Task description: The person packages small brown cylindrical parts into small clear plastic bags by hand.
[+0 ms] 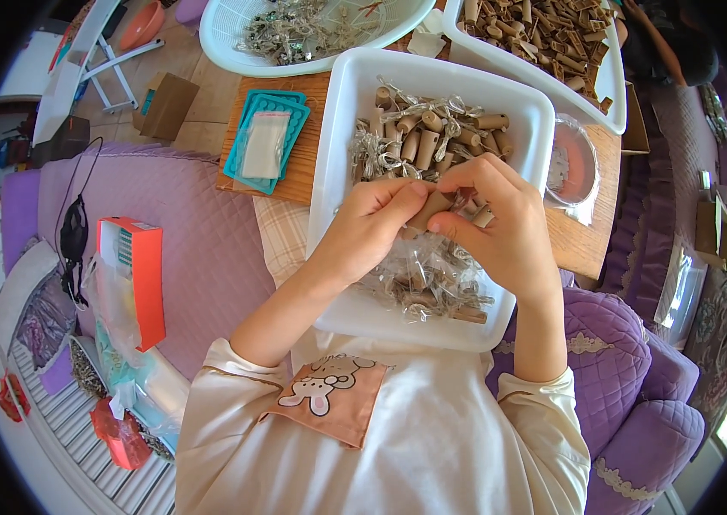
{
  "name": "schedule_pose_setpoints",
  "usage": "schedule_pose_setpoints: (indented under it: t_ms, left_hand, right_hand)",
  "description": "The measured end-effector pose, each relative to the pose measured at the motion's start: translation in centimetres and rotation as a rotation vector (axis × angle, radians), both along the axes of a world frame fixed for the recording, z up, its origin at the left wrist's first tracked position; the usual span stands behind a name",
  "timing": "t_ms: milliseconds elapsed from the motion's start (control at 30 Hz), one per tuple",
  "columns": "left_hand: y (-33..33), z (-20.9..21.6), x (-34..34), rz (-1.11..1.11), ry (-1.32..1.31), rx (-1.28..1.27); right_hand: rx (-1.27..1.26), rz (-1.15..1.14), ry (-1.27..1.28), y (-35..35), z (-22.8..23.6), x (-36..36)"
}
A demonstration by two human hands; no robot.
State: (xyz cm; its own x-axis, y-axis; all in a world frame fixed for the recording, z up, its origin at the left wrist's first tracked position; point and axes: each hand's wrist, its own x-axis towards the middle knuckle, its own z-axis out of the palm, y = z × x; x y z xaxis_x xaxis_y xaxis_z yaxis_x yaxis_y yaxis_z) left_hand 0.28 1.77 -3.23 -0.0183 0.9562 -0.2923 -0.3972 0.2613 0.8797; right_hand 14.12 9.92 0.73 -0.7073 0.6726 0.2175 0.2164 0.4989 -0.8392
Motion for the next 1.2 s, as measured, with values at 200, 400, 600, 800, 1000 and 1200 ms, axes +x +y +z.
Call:
schedule_pose_setpoints:
  t_ms: [200, 400, 600, 800, 1000, 1200]
  left_hand:
    - [0.7, 1.6, 0.5, 0.028, 0.080, -0.004]
    - [1.0, 1.0, 1.0, 0.039, 0.037, 0.164]
    - [1.3, 1.3, 1.8, 0.110, -0.136, 0.204]
    - [1.2, 0.8, 2.2, 0.128, -0.034, 0.293]
    - [0.4, 1.5, 2.3, 0.092, -0.049, 0.178]
    - [-2.4, 2.4, -0.1, -0.335, 0.001, -0.002]
  right_hand:
    - [0.259, 0.038, 0.021, -0.2, -0.9, 0.6]
    - [0.198, 0.010, 0.062, -1.7, -2.7, 1.0]
    - [-0.302, -0.255, 0.358, -3.5, -3.8, 0.7]
    - [-0.339, -0.351, 0.089, -3.7, -2.9, 0.8]
    - [-0.351, -0.504, 0.105, -3.7, -2.4, 0.7]
    - [-0.461, -0.519, 0.157, -2.8, -1.7, 2.3]
